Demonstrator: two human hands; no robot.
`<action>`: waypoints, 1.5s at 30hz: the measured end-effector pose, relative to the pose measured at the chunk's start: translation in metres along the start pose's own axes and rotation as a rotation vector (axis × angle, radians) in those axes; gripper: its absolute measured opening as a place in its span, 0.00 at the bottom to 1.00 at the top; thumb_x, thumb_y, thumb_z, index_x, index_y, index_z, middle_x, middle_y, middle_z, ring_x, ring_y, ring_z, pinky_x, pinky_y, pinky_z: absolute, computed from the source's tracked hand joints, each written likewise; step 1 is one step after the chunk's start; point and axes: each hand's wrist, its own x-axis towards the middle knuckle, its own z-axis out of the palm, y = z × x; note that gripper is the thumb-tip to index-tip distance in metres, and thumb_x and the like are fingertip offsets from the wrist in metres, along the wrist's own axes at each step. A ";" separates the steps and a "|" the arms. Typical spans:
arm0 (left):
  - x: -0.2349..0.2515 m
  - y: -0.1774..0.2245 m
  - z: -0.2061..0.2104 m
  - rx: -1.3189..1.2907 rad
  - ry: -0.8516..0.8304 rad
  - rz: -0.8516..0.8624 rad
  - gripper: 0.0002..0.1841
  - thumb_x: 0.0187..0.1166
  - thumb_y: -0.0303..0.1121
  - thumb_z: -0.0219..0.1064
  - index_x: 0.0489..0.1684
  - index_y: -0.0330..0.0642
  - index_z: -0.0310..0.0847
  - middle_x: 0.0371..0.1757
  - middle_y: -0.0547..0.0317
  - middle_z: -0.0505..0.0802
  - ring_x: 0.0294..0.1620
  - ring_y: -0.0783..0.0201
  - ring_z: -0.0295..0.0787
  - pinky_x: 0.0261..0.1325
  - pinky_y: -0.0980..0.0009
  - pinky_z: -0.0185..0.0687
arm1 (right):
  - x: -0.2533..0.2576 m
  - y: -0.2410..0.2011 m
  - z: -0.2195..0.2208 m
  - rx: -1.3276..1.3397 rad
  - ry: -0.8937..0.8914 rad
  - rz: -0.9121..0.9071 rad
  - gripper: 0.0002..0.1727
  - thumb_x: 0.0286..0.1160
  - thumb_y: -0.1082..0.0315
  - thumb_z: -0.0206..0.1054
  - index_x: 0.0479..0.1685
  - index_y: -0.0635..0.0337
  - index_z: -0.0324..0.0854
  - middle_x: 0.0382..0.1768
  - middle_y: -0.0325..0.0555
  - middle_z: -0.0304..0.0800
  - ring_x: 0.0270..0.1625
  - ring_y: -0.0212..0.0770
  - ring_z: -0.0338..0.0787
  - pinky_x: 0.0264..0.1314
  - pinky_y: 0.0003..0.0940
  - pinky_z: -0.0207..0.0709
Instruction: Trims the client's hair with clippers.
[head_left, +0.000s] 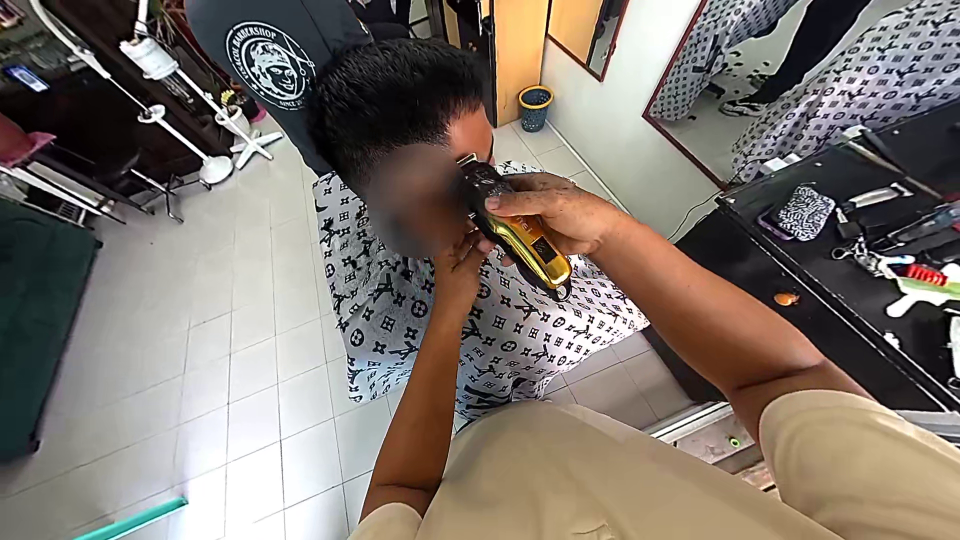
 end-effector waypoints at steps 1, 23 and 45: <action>0.001 -0.002 -0.001 -0.010 0.005 -0.005 0.35 0.81 0.26 0.65 0.89 0.48 0.53 0.69 0.61 0.83 0.59 0.69 0.87 0.59 0.68 0.88 | 0.001 -0.001 0.001 -0.005 -0.010 -0.001 0.16 0.83 0.63 0.61 0.62 0.62 0.74 0.40 0.51 0.92 0.37 0.44 0.96 0.37 0.39 0.93; 0.005 -0.008 -0.009 -0.025 -0.008 0.062 0.34 0.75 0.23 0.67 0.84 0.49 0.58 0.65 0.67 0.84 0.60 0.73 0.85 0.62 0.71 0.85 | 0.012 0.000 0.011 0.053 0.043 -0.005 0.17 0.85 0.63 0.62 0.64 0.63 0.73 0.43 0.54 0.91 0.41 0.47 0.96 0.41 0.43 0.94; 0.021 0.044 -0.114 -0.053 0.328 -0.319 0.19 0.91 0.37 0.52 0.78 0.55 0.64 0.60 0.66 0.87 0.49 0.72 0.87 0.50 0.72 0.84 | -0.161 0.140 -0.028 0.239 0.922 -0.185 0.34 0.90 0.35 0.30 0.61 0.48 0.75 0.40 0.37 0.92 0.24 0.32 0.87 0.24 0.27 0.84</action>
